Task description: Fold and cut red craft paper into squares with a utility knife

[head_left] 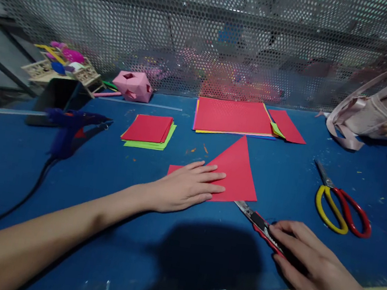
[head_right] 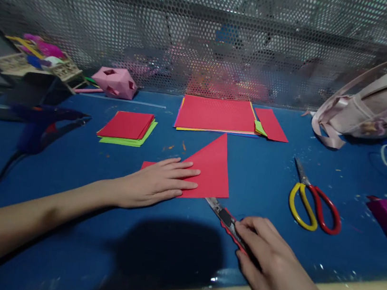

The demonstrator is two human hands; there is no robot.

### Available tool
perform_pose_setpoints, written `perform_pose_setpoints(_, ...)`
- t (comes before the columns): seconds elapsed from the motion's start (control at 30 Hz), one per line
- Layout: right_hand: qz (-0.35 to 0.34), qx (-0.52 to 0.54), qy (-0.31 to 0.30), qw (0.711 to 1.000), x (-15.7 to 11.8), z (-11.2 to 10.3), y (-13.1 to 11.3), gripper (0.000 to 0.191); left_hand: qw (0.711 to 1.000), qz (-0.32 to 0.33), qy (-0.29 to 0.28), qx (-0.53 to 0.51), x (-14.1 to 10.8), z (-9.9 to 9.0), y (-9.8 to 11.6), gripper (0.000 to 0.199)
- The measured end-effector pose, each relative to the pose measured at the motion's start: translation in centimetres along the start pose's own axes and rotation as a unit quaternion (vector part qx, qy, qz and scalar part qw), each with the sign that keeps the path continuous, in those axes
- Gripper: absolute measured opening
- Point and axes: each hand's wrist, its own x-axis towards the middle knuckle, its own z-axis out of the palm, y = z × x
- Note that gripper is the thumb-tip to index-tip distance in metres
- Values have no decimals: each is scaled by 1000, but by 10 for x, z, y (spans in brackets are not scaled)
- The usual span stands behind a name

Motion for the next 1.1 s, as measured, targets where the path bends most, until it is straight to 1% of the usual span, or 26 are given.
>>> perform_pose_setpoints(0.27,-1,-3,-8,1000,1,0,-1,33,1000,2,9,-5,0,2,-2,42)
perform_pose_setpoints(0.4,-8,-9,-13,1000,2,-1,-2,32,1000,1,3,-2,0,2,-1,43)
perform_pose_setpoints(0.6,-9,2,-26,1000,4,-1,-1,35,1000,2,3,-3,1,1,-1,42)
perform_pose_setpoints(0.87,-4,4,-39,999,6,-1,-1,35,999,-14,8,-49,0,0,-2,40)
perform_pose_setpoints(0.97,-14,-1,-37,999,6,0,1,34,997,-25,-3,-71,0,-2,-2,39)
perform_pose_setpoints(1.1,-17,-7,-49,999,7,2,1,33,997,-29,-16,-70,0,-3,-1,39)
